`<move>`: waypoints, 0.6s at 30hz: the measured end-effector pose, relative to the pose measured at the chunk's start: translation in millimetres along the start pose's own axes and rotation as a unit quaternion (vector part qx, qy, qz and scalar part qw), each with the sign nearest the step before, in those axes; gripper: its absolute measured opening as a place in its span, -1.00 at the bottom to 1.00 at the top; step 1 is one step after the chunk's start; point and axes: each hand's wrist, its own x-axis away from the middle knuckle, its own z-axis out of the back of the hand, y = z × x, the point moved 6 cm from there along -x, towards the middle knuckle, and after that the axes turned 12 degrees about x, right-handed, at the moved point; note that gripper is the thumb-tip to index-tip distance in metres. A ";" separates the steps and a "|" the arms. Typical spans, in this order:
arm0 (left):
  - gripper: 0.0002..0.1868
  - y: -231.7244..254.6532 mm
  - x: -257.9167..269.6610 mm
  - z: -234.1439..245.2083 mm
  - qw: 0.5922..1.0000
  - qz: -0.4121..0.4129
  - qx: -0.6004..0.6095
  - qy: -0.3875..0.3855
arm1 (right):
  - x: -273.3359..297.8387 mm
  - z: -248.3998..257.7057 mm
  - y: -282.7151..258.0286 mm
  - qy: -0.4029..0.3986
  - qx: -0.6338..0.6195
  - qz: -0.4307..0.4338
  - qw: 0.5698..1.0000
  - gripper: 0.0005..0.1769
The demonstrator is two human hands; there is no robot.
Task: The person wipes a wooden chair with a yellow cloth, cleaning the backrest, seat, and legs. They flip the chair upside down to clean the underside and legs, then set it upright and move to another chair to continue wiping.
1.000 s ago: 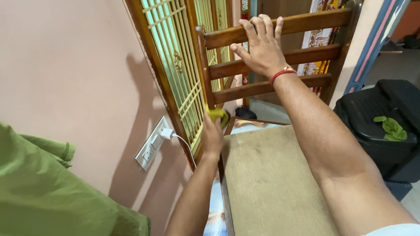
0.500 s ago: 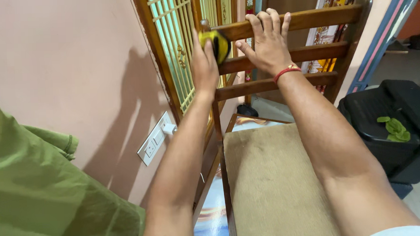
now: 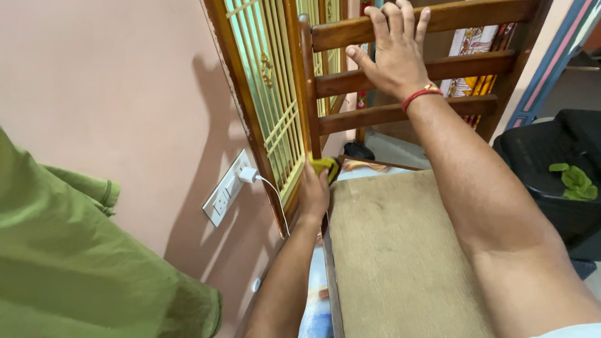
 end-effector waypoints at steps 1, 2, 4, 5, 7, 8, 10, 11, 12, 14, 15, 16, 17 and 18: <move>-0.29 -15.9 6.4 -1.9 1.000 -0.005 0.000 -0.003 | 1.0 0.2 0.1 0.000 0.001 0.002 1.000 -0.20; -0.30 -30.2 10.3 -4.3 1.000 -0.009 0.001 -0.007 | 2.0 0.5 0.1 0.000 0.003 0.005 1.000 -0.21; -0.27 -58.2 7.5 -7.0 0.998 0.015 0.033 -0.047 | -0.2 0.5 1.0 -0.008 0.000 0.004 1.000 -0.20; -0.25 -72.3 9.2 -8.5 0.996 0.030 0.050 -0.067 | 0.9 -0.2 1.0 -0.015 -0.002 0.004 1.000 -0.19; -0.41 -94.7 6.7 -12.2 0.987 0.056 0.108 -0.104 | 2.6 -0.4 0.7 -0.014 0.002 0.007 1.000 -0.19; -0.47 -103.3 4.3 -13.1 0.981 0.068 0.136 -0.121 | 2.7 -0.3 1.0 -0.013 0.003 0.008 1.000 -0.19; -0.56 -119.0 -10.8 -14.1 0.969 0.153 0.120 -0.153 | 0.0 0.8 1.4 -0.002 0.014 0.014 1.000 -0.18; -0.59 -127.2 -10.0 -16.2 0.959 0.198 0.114 -0.169 | 2.6 0.9 1.3 -0.001 0.021 0.018 1.000 -0.18; -0.61 -129.1 -9.5 -12.9 0.965 0.193 0.039 -0.175 | 5.2 -0.8 1.3 -0.013 0.016 0.015 1.000 -0.17; -0.62 -118.5 -20.3 -1.9 0.962 0.170 -0.111 -0.182 | 1.1 -1.3 3.4 -0.028 0.010 0.009 1.000 -0.16; -0.63 -115.5 -18.8 7.1 0.959 0.220 -0.054 -0.168 | -0.3 -1.0 3.3 -0.025 0.012 0.011 1.000 -0.15; -0.64 -111.3 -15.7 17.1 0.951 0.269 0.004 -0.153 | -1.0 -0.9 3.7 -0.023 0.013 0.014 1.000 -0.14; -0.65 -107.4 -6.1 23.8 0.935 0.319 0.061 -0.138 | 2.7 -1.9 3.3 -0.024 0.015 0.016 0.999 -0.13; -0.65 -96.1 -4.7 35.3 0.953 0.288 0.018 -0.093 | 6.7 -3.0 3.7 -0.025 0.016 0.013 0.999 -0.12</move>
